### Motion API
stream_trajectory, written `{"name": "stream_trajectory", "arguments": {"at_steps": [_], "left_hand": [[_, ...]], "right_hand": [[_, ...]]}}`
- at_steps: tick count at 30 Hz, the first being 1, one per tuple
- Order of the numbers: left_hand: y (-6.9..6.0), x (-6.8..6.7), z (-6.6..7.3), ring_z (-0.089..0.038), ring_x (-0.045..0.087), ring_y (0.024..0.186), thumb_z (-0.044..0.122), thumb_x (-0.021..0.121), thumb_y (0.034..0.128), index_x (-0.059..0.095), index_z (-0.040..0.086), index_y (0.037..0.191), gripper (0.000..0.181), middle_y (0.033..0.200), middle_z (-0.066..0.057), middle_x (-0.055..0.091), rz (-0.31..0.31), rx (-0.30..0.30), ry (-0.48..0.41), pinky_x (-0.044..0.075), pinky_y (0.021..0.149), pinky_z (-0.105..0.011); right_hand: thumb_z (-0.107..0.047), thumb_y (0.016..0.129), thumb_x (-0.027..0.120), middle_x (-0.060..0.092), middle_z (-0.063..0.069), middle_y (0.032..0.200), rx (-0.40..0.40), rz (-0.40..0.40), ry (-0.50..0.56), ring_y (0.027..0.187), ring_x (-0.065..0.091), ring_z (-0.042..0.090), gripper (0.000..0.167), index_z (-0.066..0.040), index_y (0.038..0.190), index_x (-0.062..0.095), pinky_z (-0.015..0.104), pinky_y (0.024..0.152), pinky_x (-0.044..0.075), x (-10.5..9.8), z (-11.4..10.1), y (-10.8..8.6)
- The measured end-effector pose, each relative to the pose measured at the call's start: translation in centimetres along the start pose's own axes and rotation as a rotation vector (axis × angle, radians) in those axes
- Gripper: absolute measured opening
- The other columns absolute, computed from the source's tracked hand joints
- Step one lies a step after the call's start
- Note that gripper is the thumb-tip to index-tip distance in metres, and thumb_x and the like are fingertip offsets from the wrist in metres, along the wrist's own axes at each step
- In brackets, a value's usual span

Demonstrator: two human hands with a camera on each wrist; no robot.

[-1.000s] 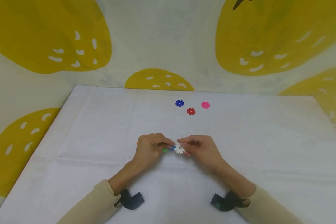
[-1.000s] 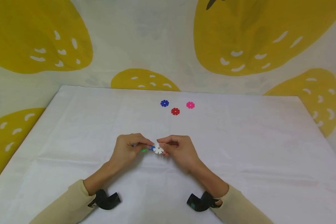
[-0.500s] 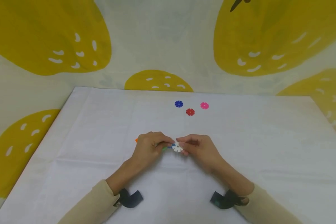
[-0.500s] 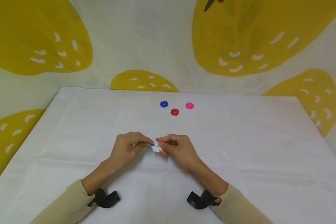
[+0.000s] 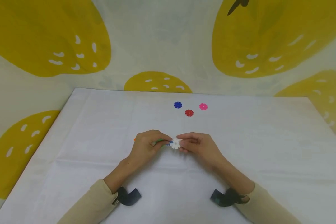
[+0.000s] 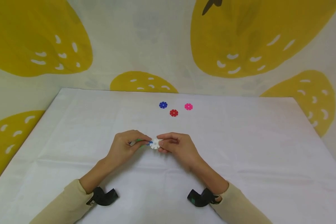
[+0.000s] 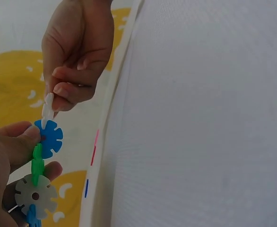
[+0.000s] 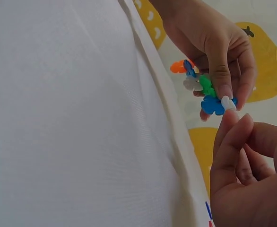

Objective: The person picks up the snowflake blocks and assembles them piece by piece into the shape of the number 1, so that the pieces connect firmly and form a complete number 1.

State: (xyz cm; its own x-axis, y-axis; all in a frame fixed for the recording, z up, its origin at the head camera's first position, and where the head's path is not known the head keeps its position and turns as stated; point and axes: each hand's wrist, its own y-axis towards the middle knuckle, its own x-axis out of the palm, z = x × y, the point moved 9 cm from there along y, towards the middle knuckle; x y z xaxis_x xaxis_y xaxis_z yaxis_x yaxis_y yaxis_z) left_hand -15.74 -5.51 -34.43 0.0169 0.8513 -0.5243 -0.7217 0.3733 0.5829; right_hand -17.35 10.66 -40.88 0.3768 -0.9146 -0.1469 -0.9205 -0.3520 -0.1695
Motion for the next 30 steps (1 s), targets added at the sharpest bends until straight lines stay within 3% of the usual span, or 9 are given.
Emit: {"name": "stream_trajectory", "arguments": {"at_steps": [8, 15, 20, 24, 30], "left_hand": [[-0.2, 0.9, 0.0, -0.011, 0.066, 0.09, 0.004, 0.08, 0.0749, 0.073, 0.011, 0.098, 0.025, 0.094, 0.003, 0.07, -0.078, -0.008, -0.034, 0.052, 0.081, -0.023], [-0.5, 1.8, -0.1, -0.011, 0.064, 0.098, 0.017, 0.084, 0.0704, 0.071, 0.011, 0.102, 0.035, 0.1, 0.003, 0.07, -0.162, -0.066, 0.064, 0.05, 0.086, -0.024], [-0.4, 1.8, -0.2, -0.012, 0.066, 0.093, 0.019, 0.085, 0.07, 0.073, 0.011, 0.1, 0.033, 0.096, 0.003, 0.071, -0.152, -0.084, 0.115, 0.052, 0.082, -0.025], [-0.3, 1.7, -0.6, -0.011, 0.066, 0.095, 0.02, 0.084, 0.0723, 0.073, 0.012, 0.099, 0.03, 0.097, 0.004, 0.071, -0.151, -0.116, 0.125, 0.051, 0.084, -0.026], [-0.5, 1.6, -1.4, -0.011, 0.065, 0.096, 0.019, 0.084, 0.0732, 0.074, 0.013, 0.099, 0.028, 0.098, 0.006, 0.071, -0.144, -0.193, 0.107, 0.051, 0.085, -0.027]], "right_hand": [[-0.021, 0.09, 0.068, 0.071, 0.009, 0.091, 0.029, 0.018, -0.018, 0.083, 0.066, 0.027, 0.027, -0.012, 0.116, 0.069, 0.027, 0.073, 0.054, -0.1, 0.1, 0.0], [-0.018, 0.091, 0.067, 0.07, 0.013, 0.091, 0.034, -0.001, 0.021, 0.082, 0.065, 0.029, 0.03, -0.009, 0.12, 0.066, 0.027, 0.074, 0.054, 0.3, 0.4, 0.0], [-0.027, 0.091, 0.067, 0.071, 0.008, 0.089, 0.055, -0.012, -0.057, 0.083, 0.066, 0.025, 0.031, -0.016, 0.12, 0.066, 0.028, 0.076, 0.053, 0.2, 0.5, 0.2], [-0.034, 0.092, 0.065, 0.071, 0.004, 0.094, 0.069, 0.026, -0.12, 0.087, 0.067, 0.021, 0.033, -0.018, 0.12, 0.066, 0.028, 0.079, 0.054, -1.3, 0.4, 0.8], [-0.036, 0.092, 0.064, 0.07, 0.001, 0.103, 0.071, 0.155, -0.195, 0.092, 0.066, 0.017, 0.036, -0.016, 0.123, 0.064, 0.026, 0.081, 0.053, -5.0, -0.1, 2.6]]}}
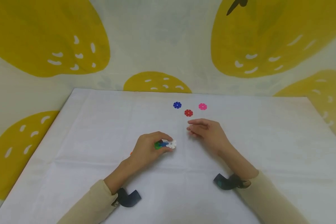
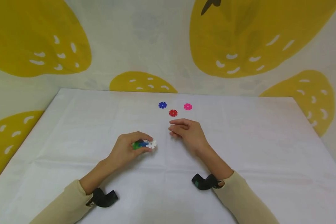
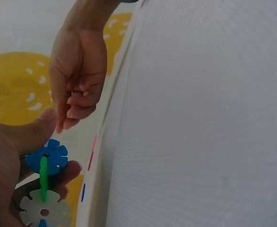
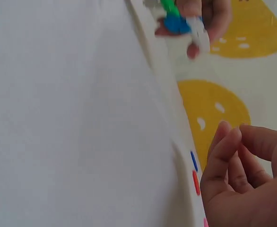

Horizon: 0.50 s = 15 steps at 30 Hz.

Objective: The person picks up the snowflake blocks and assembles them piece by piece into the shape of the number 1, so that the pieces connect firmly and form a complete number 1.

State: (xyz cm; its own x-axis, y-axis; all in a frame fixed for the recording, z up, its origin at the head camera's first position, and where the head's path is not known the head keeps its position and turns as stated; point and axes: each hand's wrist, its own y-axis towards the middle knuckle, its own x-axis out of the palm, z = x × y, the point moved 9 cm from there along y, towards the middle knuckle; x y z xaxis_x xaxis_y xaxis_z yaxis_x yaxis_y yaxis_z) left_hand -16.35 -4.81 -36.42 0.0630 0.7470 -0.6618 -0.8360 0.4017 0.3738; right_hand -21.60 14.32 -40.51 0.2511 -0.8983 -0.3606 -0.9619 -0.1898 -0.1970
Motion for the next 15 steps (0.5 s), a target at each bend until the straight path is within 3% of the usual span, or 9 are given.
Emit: {"name": "stream_trajectory", "arguments": {"at_steps": [7, 15], "left_hand": [[-0.1, 0.0, -0.1, -0.012, 0.065, 0.098, 0.02, 0.083, 0.0739, 0.074, 0.014, 0.1, 0.029, 0.1, 0.005, 0.071, -0.023, -0.006, 0.012, 0.051, 0.086, -0.028], [-0.1, 0.0, -0.4, -0.011, 0.064, 0.098, 0.02, 0.084, 0.0733, 0.074, 0.014, 0.1, 0.029, 0.1, 0.005, 0.071, -0.046, 0.015, 0.011, 0.05, 0.086, -0.027]], "right_hand": [[-0.032, 0.09, 0.067, 0.064, 0.003, 0.112, -0.011, 0.137, 0.0, 0.098, 0.063, 0.018, 0.037, -0.014, 0.123, 0.064, 0.024, 0.082, 0.052, -2.5, 0.3, 2.9], [-0.028, 0.092, 0.066, 0.061, -0.001, 0.116, 0.003, 0.227, -0.091, 0.101, 0.057, 0.018, 0.03, -0.017, 0.12, 0.065, 0.033, 0.083, 0.051, -2.9, 0.4, 5.2]]}}
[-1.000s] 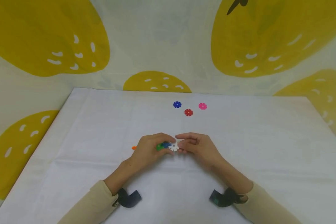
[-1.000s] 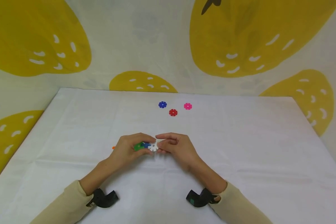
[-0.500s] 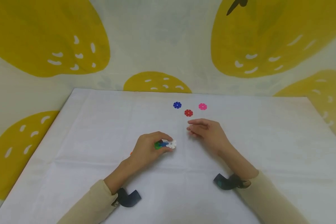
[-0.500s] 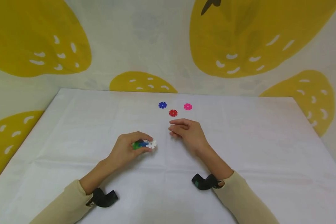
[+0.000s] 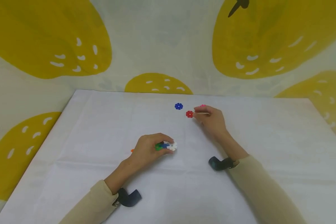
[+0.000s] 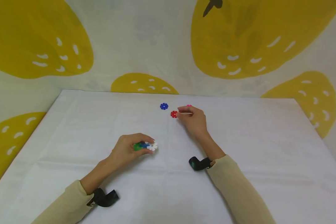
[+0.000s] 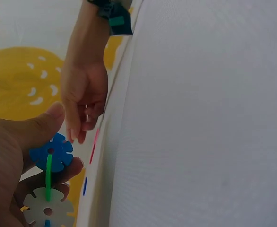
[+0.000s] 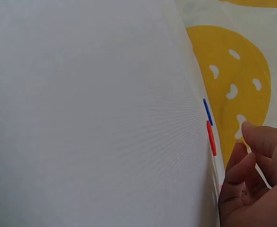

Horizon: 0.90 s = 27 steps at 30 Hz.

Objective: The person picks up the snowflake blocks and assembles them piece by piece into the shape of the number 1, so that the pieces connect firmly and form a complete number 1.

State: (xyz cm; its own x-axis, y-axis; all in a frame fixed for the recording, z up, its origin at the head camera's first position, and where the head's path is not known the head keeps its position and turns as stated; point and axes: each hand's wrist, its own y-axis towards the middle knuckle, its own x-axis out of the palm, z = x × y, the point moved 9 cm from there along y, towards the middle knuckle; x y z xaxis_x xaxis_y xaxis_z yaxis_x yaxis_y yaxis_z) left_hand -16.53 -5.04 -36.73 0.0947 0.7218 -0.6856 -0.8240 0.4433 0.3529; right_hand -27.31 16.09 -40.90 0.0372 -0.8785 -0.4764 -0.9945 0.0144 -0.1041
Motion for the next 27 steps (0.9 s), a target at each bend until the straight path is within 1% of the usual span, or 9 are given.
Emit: {"name": "stream_trajectory", "arguments": {"at_steps": [3, 6, 9, 13, 16, 19, 22, 25, 27], "left_hand": [[0.0, 0.1, 0.0, -0.011, 0.064, 0.097, 0.02, 0.084, 0.0736, 0.074, 0.014, 0.101, 0.029, 0.099, 0.005, 0.071, 0.002, 0.015, -0.001, 0.05, 0.085, -0.026], [0.0, 0.2, 0.0, -0.011, 0.064, 0.097, 0.02, 0.083, 0.0739, 0.074, 0.014, 0.101, 0.029, 0.099, 0.005, 0.071, -0.001, 0.018, -0.007, 0.05, 0.085, -0.025], [0.0, 0.3, -0.1, -0.01, 0.064, 0.096, 0.021, 0.083, 0.0743, 0.074, 0.014, 0.1, 0.029, 0.099, 0.005, 0.071, -0.005, 0.019, -0.011, 0.05, 0.084, -0.025], [-0.1, 0.3, -0.1, -0.01, 0.064, 0.096, 0.021, 0.083, 0.0744, 0.074, 0.014, 0.1, 0.028, 0.099, 0.006, 0.071, -0.005, 0.022, -0.018, 0.05, 0.084, -0.025], [-0.1, 0.3, -0.1, -0.009, 0.064, 0.096, 0.021, 0.083, 0.0744, 0.074, 0.014, 0.1, 0.028, 0.098, 0.006, 0.071, -0.004, 0.024, -0.027, 0.05, 0.084, -0.024], [-0.1, 0.3, -0.1, -0.009, 0.064, 0.095, 0.02, 0.083, 0.0745, 0.074, 0.014, 0.1, 0.028, 0.098, 0.006, 0.071, -0.002, 0.029, -0.029, 0.05, 0.084, -0.024], [-0.1, 0.4, 0.0, -0.01, 0.064, 0.095, 0.02, 0.083, 0.0746, 0.074, 0.013, 0.099, 0.027, 0.097, 0.005, 0.071, -0.002, 0.029, -0.026, 0.05, 0.084, -0.024], [-0.1, 0.4, -0.1, -0.01, 0.065, 0.095, 0.02, 0.083, 0.0748, 0.074, 0.013, 0.099, 0.027, 0.098, 0.005, 0.071, -0.004, 0.026, -0.018, 0.05, 0.084, -0.024], [-0.1, 0.4, -0.1, -0.011, 0.065, 0.095, 0.019, 0.083, 0.0748, 0.074, 0.013, 0.099, 0.027, 0.098, 0.005, 0.071, -0.006, 0.019, -0.014, 0.051, 0.084, -0.025]], "right_hand": [[-0.028, 0.092, 0.066, 0.061, -0.002, 0.115, -0.009, 0.027, -0.035, 0.1, 0.057, 0.019, 0.028, -0.018, 0.118, 0.066, 0.034, 0.082, 0.051, 0.1, 0.0, 0.6], [-0.028, 0.09, 0.068, 0.061, -0.002, 0.115, -0.006, 0.034, -0.064, 0.097, 0.056, 0.02, 0.029, -0.02, 0.117, 0.066, 0.033, 0.081, 0.05, 0.3, 0.1, 1.0], [-0.028, 0.088, 0.071, 0.061, -0.001, 0.113, -0.013, 0.022, -0.105, 0.09, 0.054, 0.023, 0.032, -0.02, 0.118, 0.066, 0.033, 0.076, 0.048, 0.7, 0.0, 1.1], [-0.026, 0.086, 0.073, 0.062, -0.001, 0.11, -0.047, 0.021, -0.18, 0.084, 0.05, 0.024, 0.034, -0.021, 0.118, 0.066, 0.033, 0.069, 0.044, 1.2, -0.2, 1.4], [-0.025, 0.086, 0.074, 0.063, -0.001, 0.112, -0.066, 0.038, -0.223, 0.087, 0.049, 0.023, 0.034, -0.02, 0.119, 0.067, 0.032, 0.071, 0.045, 1.4, -0.3, 1.5], [-0.023, 0.087, 0.073, 0.062, 0.0, 0.115, -0.067, 0.044, -0.249, 0.092, 0.049, 0.021, 0.036, -0.021, 0.122, 0.066, 0.031, 0.074, 0.045, 1.6, -0.5, 1.6], [-0.021, 0.088, 0.072, 0.061, 0.003, 0.112, -0.061, 0.032, -0.26, 0.093, 0.048, 0.023, 0.041, -0.021, 0.128, 0.063, 0.031, 0.073, 0.045, 1.7, -0.5, 1.6], [-0.018, 0.089, 0.07, 0.061, 0.007, 0.107, -0.07, 0.015, -0.266, 0.093, 0.049, 0.025, 0.041, -0.018, 0.129, 0.062, 0.033, 0.073, 0.046, 1.7, -0.6, 1.4], [-0.017, 0.09, 0.069, 0.061, 0.008, 0.109, -0.081, 0.003, -0.274, 0.097, 0.05, 0.026, 0.038, -0.017, 0.128, 0.063, 0.035, 0.078, 0.048, 1.8, -0.6, 1.3]]}}
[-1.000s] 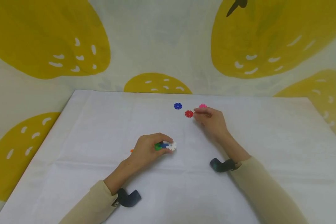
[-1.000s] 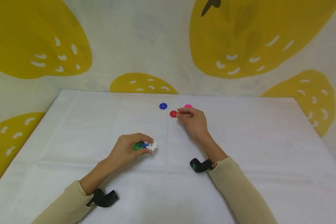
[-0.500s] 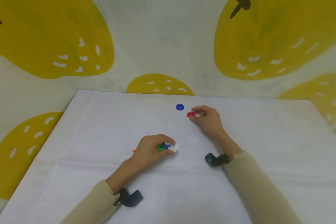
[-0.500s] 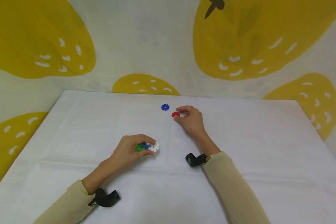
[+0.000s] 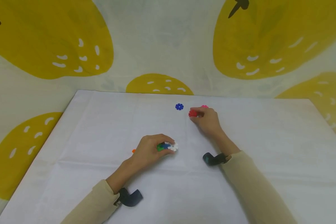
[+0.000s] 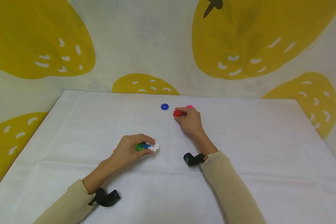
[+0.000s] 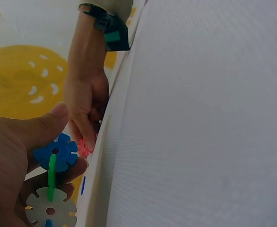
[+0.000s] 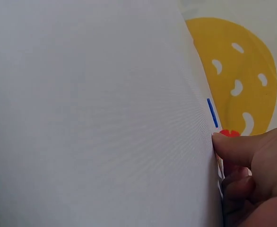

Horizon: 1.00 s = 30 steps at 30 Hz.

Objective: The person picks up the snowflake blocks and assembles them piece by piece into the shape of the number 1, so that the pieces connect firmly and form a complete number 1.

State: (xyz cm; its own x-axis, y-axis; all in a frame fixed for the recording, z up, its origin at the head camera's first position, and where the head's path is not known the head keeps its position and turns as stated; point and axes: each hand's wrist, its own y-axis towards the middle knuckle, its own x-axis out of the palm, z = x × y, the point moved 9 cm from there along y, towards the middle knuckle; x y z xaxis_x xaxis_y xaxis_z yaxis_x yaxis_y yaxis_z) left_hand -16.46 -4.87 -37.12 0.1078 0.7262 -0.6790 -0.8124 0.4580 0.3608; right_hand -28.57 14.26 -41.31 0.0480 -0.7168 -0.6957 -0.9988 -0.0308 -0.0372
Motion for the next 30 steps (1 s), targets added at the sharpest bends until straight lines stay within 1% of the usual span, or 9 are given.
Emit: {"name": "stream_trajectory", "arguments": {"at_steps": [4, 6, 9, 12, 15, 19, 21, 26, 30], "left_hand": [[-0.1, 0.0, -0.2, -0.011, 0.064, 0.096, 0.02, 0.083, 0.0751, 0.074, 0.013, 0.099, 0.027, 0.098, 0.005, 0.071, -0.004, -0.013, -0.002, 0.05, 0.085, -0.025], [-0.2, 0.0, -0.3, -0.011, 0.064, 0.096, 0.02, 0.083, 0.0752, 0.074, 0.013, 0.099, 0.027, 0.099, 0.005, 0.071, -0.004, -0.017, -0.006, 0.05, 0.085, -0.025], [-0.2, 0.0, -0.3, -0.011, 0.064, 0.096, 0.019, 0.083, 0.0753, 0.073, 0.013, 0.1, 0.027, 0.099, 0.005, 0.071, -0.002, -0.017, -0.01, 0.05, 0.085, -0.025], [-0.2, 0.0, -0.3, -0.01, 0.064, 0.096, 0.019, 0.082, 0.0755, 0.073, 0.013, 0.1, 0.026, 0.098, 0.005, 0.071, 0.0, -0.012, -0.014, 0.05, 0.086, -0.025], [-0.1, -0.1, -0.3, -0.011, 0.064, 0.096, 0.018, 0.082, 0.0753, 0.074, 0.013, 0.099, 0.026, 0.098, 0.005, 0.071, 0.001, -0.008, -0.015, 0.05, 0.086, -0.025], [0.0, -0.1, -0.2, -0.011, 0.065, 0.096, 0.018, 0.083, 0.0749, 0.074, 0.012, 0.098, 0.025, 0.097, 0.004, 0.071, -0.003, -0.011, -0.016, 0.051, 0.085, -0.025], [0.0, 0.0, -0.2, -0.011, 0.064, 0.096, 0.018, 0.083, 0.0751, 0.074, 0.012, 0.098, 0.025, 0.098, 0.004, 0.071, -0.006, -0.015, -0.016, 0.051, 0.085, -0.025], [-0.1, 0.0, -0.1, -0.011, 0.064, 0.095, 0.018, 0.083, 0.0751, 0.074, 0.012, 0.097, 0.024, 0.097, 0.004, 0.071, -0.007, -0.021, -0.02, 0.051, 0.084, -0.025], [0.0, -0.1, 0.0, -0.01, 0.065, 0.094, 0.017, 0.083, 0.0745, 0.075, 0.012, 0.095, 0.022, 0.095, 0.004, 0.071, 0.001, -0.008, -0.039, 0.051, 0.084, -0.024]], "right_hand": [[-0.019, 0.091, 0.067, 0.063, 0.007, 0.114, -0.011, -0.009, 0.004, 0.106, 0.053, 0.026, 0.034, -0.019, 0.125, 0.066, 0.039, 0.086, 0.05, 0.0, 0.0, -0.2], [-0.021, 0.092, 0.066, 0.064, 0.005, 0.113, -0.018, -0.017, 0.02, 0.107, 0.054, 0.024, 0.033, -0.021, 0.125, 0.066, 0.039, 0.087, 0.05, 0.0, 0.0, -0.3], [-0.023, 0.092, 0.066, 0.065, 0.002, 0.108, -0.041, -0.023, 0.044, 0.102, 0.055, 0.021, 0.031, -0.025, 0.123, 0.066, 0.037, 0.083, 0.05, -0.4, -0.1, -0.8], [-0.023, 0.092, 0.065, 0.065, 0.002, 0.106, -0.085, -0.032, 0.081, 0.098, 0.057, 0.02, 0.031, -0.023, 0.123, 0.066, 0.035, 0.081, 0.051, -1.0, -0.2, -1.8], [-0.024, 0.092, 0.066, 0.065, 0.001, 0.105, -0.107, -0.043, 0.126, 0.095, 0.061, 0.018, 0.032, -0.022, 0.124, 0.065, 0.031, 0.08, 0.053, -1.5, -0.3, -2.9], [-0.026, 0.091, 0.067, 0.066, 0.0, 0.103, -0.125, -0.091, 0.19, 0.091, 0.065, 0.015, 0.034, -0.02, 0.124, 0.064, 0.025, 0.079, 0.053, -1.7, -0.6, -4.4], [-0.026, 0.091, 0.067, 0.067, 0.0, 0.102, -0.134, -0.123, 0.21, 0.09, 0.067, 0.014, 0.035, -0.019, 0.124, 0.063, 0.024, 0.079, 0.053, -1.6, -0.8, -5.1], [-0.025, 0.09, 0.068, 0.069, -0.003, 0.103, -0.131, -0.188, 0.232, 0.089, 0.067, 0.012, 0.035, -0.02, 0.124, 0.063, 0.026, 0.079, 0.053, -1.2, -1.2, -6.6], [-0.023, 0.089, 0.07, 0.07, -0.003, 0.102, -0.119, -0.202, 0.253, 0.089, 0.067, 0.012, 0.034, -0.019, 0.123, 0.064, 0.026, 0.079, 0.053, -1.0, -1.3, -7.6]]}}
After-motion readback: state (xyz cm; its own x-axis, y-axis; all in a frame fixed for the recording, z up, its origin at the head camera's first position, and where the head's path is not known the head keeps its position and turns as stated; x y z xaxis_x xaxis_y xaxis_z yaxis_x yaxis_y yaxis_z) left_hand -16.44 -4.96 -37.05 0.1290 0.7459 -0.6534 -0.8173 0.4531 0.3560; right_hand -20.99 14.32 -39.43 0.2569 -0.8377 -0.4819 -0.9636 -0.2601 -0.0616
